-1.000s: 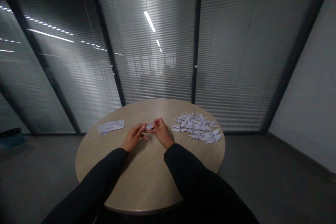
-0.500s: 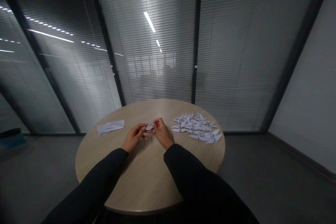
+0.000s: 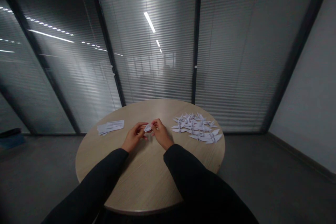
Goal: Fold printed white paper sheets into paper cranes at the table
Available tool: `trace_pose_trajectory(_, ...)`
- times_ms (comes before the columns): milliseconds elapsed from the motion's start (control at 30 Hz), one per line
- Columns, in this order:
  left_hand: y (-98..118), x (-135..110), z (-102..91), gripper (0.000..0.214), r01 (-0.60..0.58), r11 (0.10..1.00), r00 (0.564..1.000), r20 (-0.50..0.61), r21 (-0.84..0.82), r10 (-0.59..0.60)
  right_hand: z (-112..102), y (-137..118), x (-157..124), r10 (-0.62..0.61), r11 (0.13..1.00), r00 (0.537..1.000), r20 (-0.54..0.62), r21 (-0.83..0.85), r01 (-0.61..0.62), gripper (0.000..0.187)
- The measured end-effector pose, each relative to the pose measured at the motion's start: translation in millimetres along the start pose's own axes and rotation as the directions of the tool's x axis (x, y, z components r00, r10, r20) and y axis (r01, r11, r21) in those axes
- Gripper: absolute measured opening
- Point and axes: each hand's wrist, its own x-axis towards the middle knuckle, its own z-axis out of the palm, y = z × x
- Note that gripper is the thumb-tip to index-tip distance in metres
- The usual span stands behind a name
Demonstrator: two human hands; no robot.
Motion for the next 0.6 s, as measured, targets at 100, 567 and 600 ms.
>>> trace_pose_trajectory(100, -1.0, 0.2, -1.2, 0.031, 0.000, 1.000, 1.000, -0.005, 0.016, 0.000, 1.2, -5.1, -2.3, 0.012, 1.000, 0.999, 0.032, -0.017, -0.011, 0.022)
trace_pose_trajectory(567, 3.8, 0.0, -2.6, 0.029, 0.008, 0.994, 0.999, -0.040, 0.105, -0.004, 3.9, -11.2, -6.8, -0.012, 0.995, 0.997, 0.076, -0.098, 0.019, 0.038)
trace_pose_trajectory(600, 4.3, -0.1, -2.7, 0.028, 0.006, 0.993, 0.999, -0.039, 0.117, -0.001, 4.0, -11.3, -7.1, -0.010, 0.995, 0.997, 0.076, -0.098, 0.018, 0.037)
